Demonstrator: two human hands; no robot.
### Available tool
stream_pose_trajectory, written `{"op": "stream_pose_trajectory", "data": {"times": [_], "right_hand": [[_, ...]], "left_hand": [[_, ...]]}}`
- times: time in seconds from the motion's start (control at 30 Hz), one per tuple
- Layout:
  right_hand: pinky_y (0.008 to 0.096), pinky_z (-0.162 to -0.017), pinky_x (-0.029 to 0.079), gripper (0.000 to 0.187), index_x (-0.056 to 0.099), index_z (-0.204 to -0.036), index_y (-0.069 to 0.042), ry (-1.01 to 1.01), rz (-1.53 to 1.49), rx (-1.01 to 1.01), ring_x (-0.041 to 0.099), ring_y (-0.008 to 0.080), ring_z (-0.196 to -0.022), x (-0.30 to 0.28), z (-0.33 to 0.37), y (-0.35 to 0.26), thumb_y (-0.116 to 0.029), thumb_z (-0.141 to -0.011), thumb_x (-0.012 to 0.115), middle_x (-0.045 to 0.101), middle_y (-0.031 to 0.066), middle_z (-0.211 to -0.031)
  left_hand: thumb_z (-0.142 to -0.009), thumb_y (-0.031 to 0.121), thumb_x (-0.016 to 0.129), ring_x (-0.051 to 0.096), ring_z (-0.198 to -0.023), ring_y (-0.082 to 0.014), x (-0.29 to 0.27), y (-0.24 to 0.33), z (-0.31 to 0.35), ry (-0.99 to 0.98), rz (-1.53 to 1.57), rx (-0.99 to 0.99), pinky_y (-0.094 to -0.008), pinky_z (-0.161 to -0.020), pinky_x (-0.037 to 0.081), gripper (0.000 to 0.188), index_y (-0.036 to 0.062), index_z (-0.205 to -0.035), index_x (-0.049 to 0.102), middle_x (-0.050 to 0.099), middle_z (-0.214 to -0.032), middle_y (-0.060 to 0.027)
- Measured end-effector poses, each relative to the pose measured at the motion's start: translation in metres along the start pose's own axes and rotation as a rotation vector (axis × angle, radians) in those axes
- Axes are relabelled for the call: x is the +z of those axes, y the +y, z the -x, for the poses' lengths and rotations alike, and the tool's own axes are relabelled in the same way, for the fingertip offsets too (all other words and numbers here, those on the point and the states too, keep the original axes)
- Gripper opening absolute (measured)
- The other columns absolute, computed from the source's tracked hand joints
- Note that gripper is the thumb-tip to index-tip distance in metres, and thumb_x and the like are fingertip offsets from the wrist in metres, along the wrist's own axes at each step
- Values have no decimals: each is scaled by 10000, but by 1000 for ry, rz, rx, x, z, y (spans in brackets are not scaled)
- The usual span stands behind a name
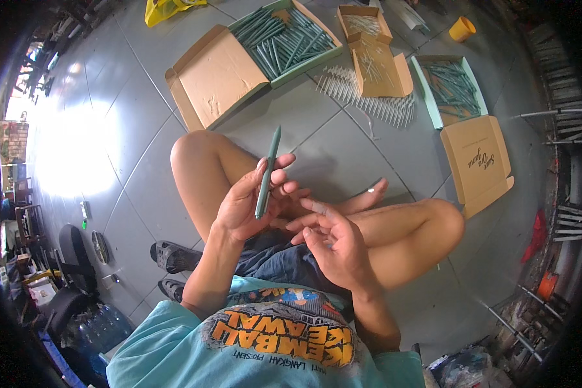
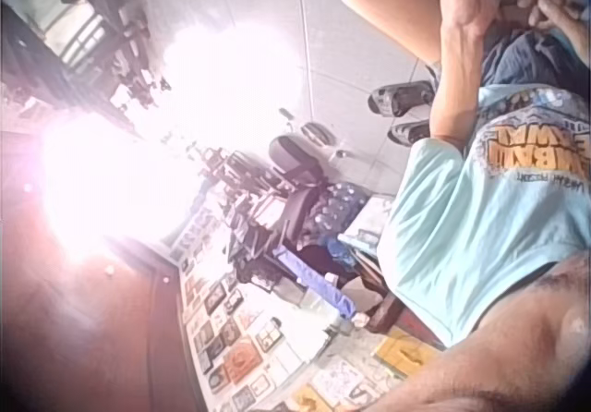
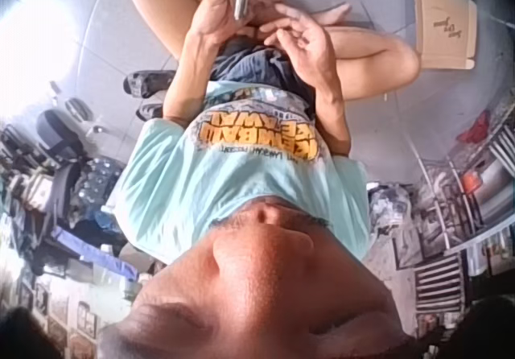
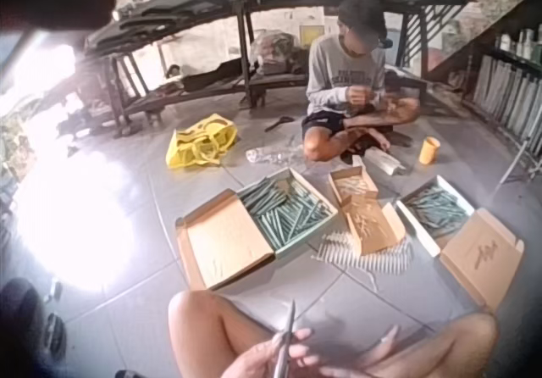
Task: The person assembles markers by inserting a white internal component into a green plastic tube and then attaching a white cap.
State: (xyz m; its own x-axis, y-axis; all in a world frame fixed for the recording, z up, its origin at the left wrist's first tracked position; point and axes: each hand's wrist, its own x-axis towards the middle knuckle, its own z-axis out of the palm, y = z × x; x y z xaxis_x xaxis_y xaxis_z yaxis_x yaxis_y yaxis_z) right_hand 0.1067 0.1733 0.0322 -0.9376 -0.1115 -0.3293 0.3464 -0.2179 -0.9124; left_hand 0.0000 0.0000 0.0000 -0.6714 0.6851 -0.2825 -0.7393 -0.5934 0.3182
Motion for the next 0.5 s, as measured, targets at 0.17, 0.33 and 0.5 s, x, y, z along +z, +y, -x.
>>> {"op": "stream_pose_trajectory", "data": {"times": [0.17,0.33,0.5], "right_hand": [[301,-861,550,394,426,-1413,28,-11,-87,1,687,213,-925,-2,-3,-1,-24,-1023,432,674,194,-1095],[319,-880,553,388,428,-1402,41,-36,-115,-5,681,224,-943,0,-3,-5,-19,-1025,358,668,207,-1105],[340,-903,549,435,410,-1401,70,-59,-135,11,676,243,-955,1,-5,-9,-19,-986,315,657,236,-1126]], "left_hand": [[-1084,310,362,663,-1029,-230,3,0,-2,7,14,9,-518,-1134,373,470,-19,-1414,423,738,-1000,-7],[-1085,311,357,663,-1036,-225,3,0,-2,6,8,17,-515,-1123,391,464,-12,-1410,430,733,-1014,-17],[-1066,289,456,641,-1107,-269,-8,-3,-2,-27,10,49,-408,-981,515,444,-21,-1383,457,686,-1151,-120]]}}
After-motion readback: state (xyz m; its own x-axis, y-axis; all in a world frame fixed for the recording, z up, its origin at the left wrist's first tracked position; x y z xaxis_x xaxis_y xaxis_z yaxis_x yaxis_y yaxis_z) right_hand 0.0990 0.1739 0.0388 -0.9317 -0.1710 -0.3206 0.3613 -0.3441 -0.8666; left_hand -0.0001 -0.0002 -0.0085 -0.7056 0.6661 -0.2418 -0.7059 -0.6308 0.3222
